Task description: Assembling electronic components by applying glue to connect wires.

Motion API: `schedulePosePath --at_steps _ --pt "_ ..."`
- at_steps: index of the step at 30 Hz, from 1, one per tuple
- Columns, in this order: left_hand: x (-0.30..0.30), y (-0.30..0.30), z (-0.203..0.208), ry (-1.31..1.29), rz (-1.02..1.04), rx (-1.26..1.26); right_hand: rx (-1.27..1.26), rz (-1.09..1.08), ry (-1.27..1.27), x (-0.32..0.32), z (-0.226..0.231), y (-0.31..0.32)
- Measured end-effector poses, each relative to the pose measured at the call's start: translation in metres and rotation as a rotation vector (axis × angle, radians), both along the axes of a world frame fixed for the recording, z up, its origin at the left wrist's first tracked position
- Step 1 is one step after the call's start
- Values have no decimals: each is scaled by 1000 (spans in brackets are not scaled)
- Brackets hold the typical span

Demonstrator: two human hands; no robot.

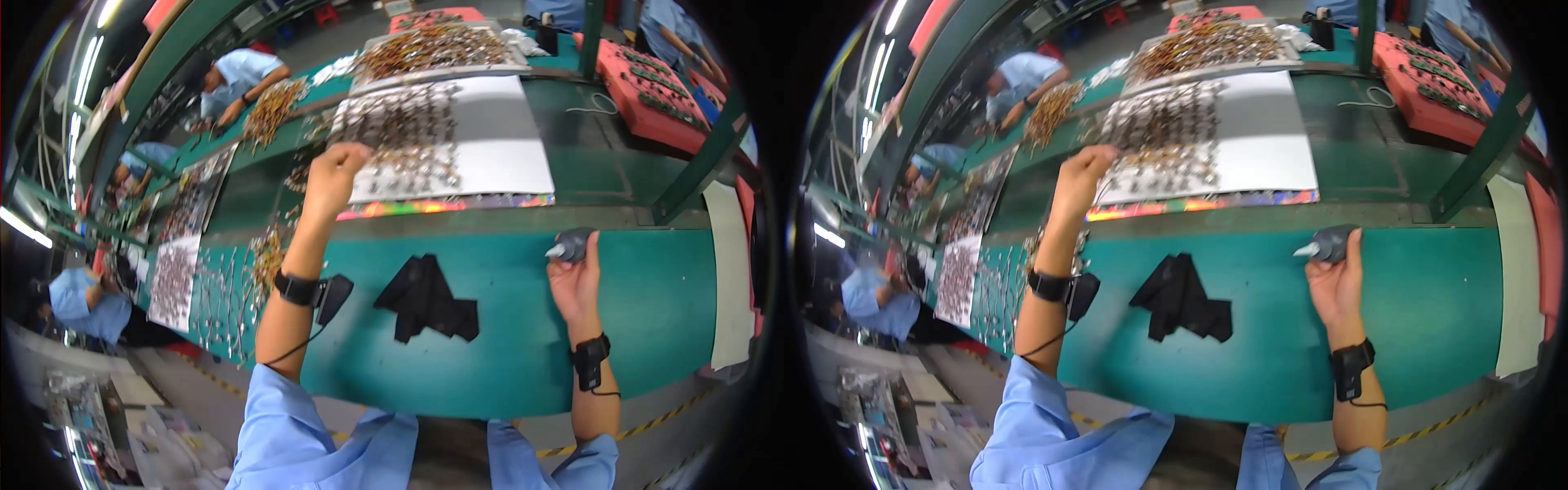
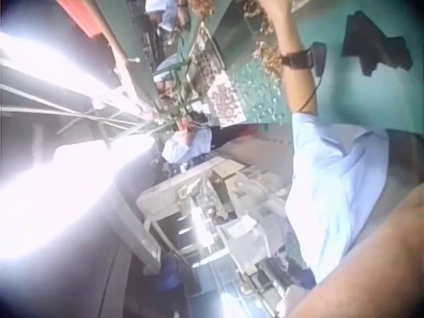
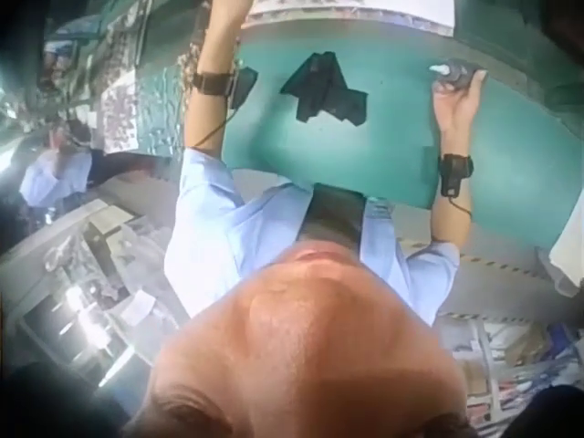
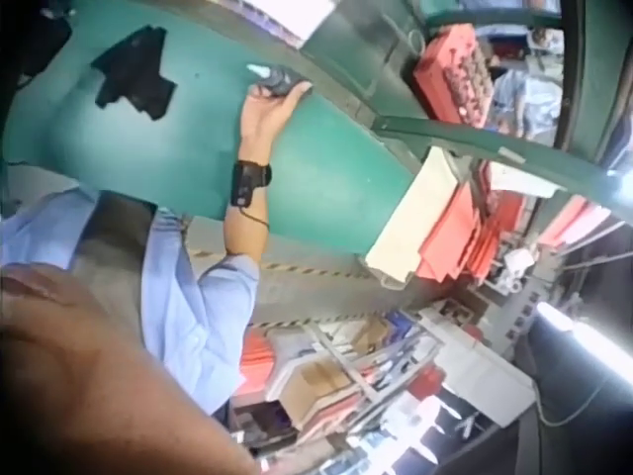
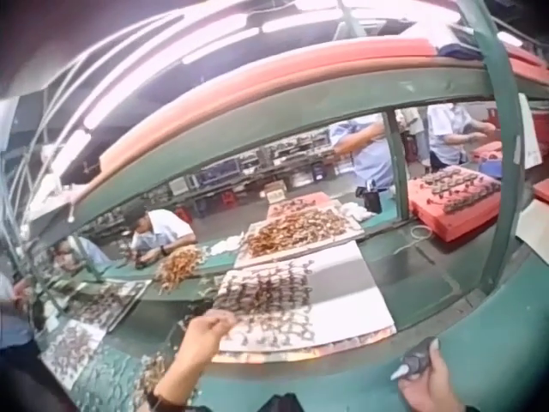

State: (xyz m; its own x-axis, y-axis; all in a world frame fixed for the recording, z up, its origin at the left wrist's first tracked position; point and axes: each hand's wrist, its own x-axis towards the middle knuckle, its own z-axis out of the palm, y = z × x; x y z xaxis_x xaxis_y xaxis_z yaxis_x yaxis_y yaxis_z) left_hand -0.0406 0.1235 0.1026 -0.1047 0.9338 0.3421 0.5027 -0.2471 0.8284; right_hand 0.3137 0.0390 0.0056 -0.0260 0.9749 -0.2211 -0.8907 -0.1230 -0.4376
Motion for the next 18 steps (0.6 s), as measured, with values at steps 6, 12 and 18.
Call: schedulePosePath --at_steps 6,12,18 --pt "-72 -182 -46 -75 214 -5 66 122 87 -3 -13 -5" --pt "-112 -269 -93 -152 555 -36 -8 90 107 -22 -7 -3" --pt "-122 -254 -95 -67 558 -65 -45 125 302 -67 -12 7"
